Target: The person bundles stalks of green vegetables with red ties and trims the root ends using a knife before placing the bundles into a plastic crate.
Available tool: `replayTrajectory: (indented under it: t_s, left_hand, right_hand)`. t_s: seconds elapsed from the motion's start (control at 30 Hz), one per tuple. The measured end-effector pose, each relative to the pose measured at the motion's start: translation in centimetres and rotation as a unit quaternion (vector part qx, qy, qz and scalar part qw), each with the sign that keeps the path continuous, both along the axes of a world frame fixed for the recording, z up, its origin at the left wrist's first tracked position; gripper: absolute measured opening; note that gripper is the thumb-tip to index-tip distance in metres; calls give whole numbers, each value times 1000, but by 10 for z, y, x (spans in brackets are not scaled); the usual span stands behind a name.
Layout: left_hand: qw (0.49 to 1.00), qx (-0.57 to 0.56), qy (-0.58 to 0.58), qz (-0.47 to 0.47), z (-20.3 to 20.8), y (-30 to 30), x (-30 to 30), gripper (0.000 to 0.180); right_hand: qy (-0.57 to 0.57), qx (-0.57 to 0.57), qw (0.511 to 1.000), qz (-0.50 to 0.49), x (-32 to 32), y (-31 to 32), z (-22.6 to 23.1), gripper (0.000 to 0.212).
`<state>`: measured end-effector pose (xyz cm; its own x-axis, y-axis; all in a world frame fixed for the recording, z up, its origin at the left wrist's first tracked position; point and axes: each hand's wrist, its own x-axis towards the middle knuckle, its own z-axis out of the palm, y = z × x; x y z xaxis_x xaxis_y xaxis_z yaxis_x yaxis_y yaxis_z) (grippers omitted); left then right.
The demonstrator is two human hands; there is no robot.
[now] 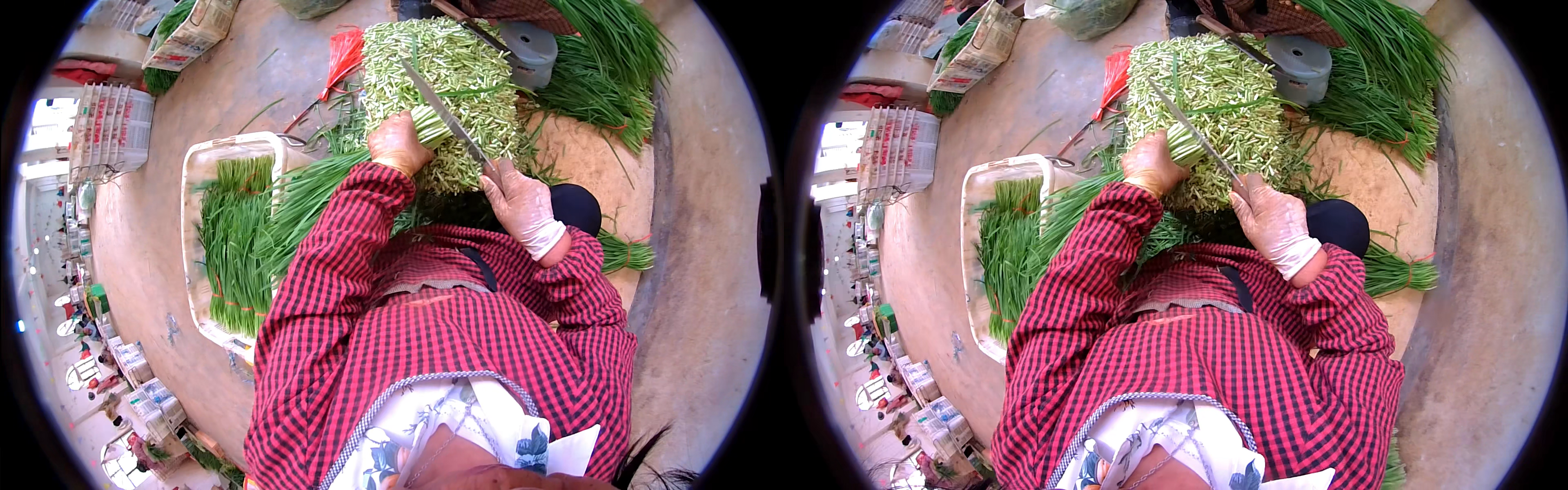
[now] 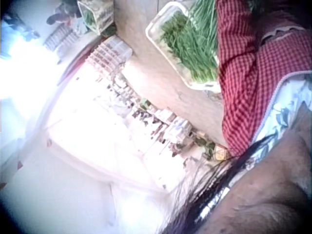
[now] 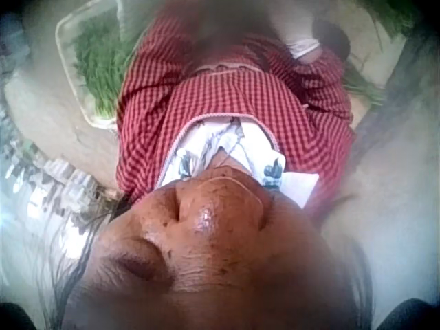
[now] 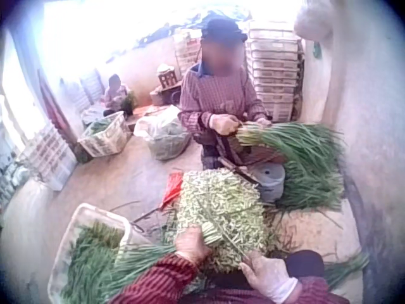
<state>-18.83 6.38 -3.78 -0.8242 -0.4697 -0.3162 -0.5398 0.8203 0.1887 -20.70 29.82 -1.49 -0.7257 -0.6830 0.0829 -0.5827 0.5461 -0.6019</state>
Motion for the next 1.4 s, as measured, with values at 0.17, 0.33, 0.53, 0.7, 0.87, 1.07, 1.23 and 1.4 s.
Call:
replayTrajectory:
  t_s: [0.17, 0.33, 0.53, 0.7, 0.87, 1.07, 1.23, 1.4]
  left_hand:
    - [1000, -12, 16, -7, -5, -1, 0, 57]
    - [998, -13, 41, -36, -11, 1, 5, 53]
    - [997, -24, 57, -50, -14, 9, 5, 53]
    - [997, 1, 60, -39, -18, 2, 8, 55]
    - [986, 71, 144, -31, -15, -23, 30, 75]
    - [876, 33, 415, -245, 116, -14, 76, 66]
    - [837, -43, 420, -347, 143, 16, 106, 64]
    - [911, 156, 325, -200, 70, 31, 131, 101]
  right_hand:
    - [-6, 97, 995, 10, -6, -8, -14, 27]
    - [-24, 205, 978, 32, -16, -9, -8, 31]
    - [-84, 238, 966, 56, -34, -38, -8, 36]
    - [-88, 297, 951, 10, -43, -95, -94, 41]
    - [-130, 248, 960, 23, -51, -95, -77, 45]
    - [-191, 269, 943, 43, -75, -81, -52, 61]
    - [-523, -147, 839, 27, -91, -64, -60, 69]
    - [-727, -316, 603, 84, -21, -69, -49, 48]
